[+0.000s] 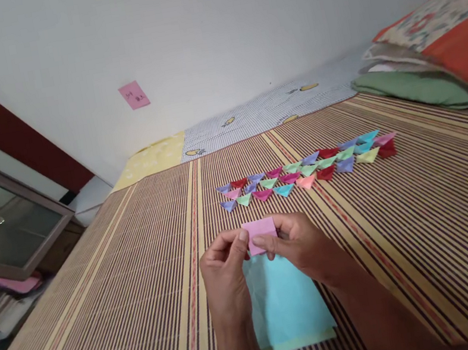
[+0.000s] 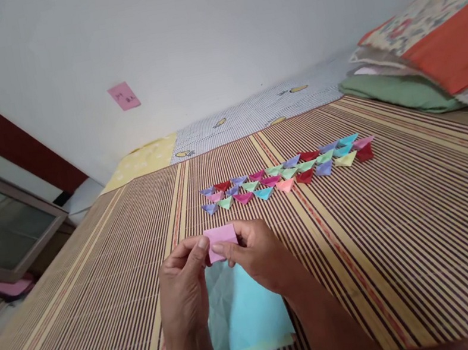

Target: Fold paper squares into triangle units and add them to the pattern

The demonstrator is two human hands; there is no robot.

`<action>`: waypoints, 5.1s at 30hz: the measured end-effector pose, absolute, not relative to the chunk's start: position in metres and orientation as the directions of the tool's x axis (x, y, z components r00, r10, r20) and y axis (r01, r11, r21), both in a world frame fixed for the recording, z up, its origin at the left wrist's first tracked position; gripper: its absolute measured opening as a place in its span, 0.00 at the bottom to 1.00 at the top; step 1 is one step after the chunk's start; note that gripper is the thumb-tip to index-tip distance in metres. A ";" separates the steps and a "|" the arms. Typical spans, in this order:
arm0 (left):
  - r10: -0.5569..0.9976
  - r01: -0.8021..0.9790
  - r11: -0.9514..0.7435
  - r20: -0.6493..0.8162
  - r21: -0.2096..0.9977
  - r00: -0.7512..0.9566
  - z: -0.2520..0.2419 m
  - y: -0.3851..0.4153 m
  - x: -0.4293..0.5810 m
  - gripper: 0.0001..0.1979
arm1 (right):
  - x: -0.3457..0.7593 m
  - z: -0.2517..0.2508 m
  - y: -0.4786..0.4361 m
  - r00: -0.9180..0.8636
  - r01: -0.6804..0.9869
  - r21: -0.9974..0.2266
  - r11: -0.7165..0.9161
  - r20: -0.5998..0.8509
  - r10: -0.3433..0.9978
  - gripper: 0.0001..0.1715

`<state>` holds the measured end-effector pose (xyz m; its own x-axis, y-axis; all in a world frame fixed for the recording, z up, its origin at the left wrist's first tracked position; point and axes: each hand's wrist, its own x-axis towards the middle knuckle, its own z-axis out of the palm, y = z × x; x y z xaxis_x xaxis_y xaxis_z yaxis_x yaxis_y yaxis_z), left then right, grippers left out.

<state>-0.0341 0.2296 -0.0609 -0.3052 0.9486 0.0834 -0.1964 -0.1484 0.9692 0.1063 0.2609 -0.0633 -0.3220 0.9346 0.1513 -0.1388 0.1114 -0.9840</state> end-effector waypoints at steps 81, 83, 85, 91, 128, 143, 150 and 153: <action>0.996 -0.172 -0.089 0.087 0.981 -0.024 -0.056 0.222 -0.054 0.08 | 0.112 -0.045 0.249 -0.355 0.144 -0.822 0.551 0.477 0.804 0.11; 0.996 -0.152 -0.091 0.090 0.984 -0.017 -0.056 0.221 -0.054 0.08 | 0.111 -0.045 0.249 -0.345 0.140 -0.824 0.550 0.480 0.807 0.11; 0.996 -0.144 -0.090 0.089 0.986 -0.013 -0.055 0.220 -0.054 0.09 | 0.111 -0.045 0.250 -0.338 0.133 -0.826 0.548 0.482 0.809 0.12; 0.996 -0.109 -0.089 0.089 0.990 -0.005 -0.046 0.219 -0.051 0.08 | 0.111 -0.046 0.251 -0.326 0.136 -0.845 0.517 0.455 0.829 0.11; 0.975 0.080 -0.194 0.201 0.978 -0.090 -0.043 0.216 -0.043 0.07 | 0.120 -0.048 0.254 -0.377 0.077 -0.949 0.305 0.256 0.890 0.12; 0.966 0.033 -0.217 0.220 0.976 -0.137 -0.042 0.216 -0.035 0.13 | 0.114 -0.053 0.256 -0.333 -0.106 -0.973 0.207 0.231 0.914 0.06; 0.991 -0.170 -0.065 0.045 0.983 -0.123 -0.044 0.223 -0.027 0.17 | 0.108 -0.044 0.248 -0.098 -0.021 -0.934 0.356 0.357 0.929 0.07; 0.991 -0.219 -0.048 0.018 0.974 -0.136 -0.050 0.226 -0.023 0.13 | 0.106 -0.045 0.248 -0.007 0.066 -0.881 0.469 0.470 0.883 0.07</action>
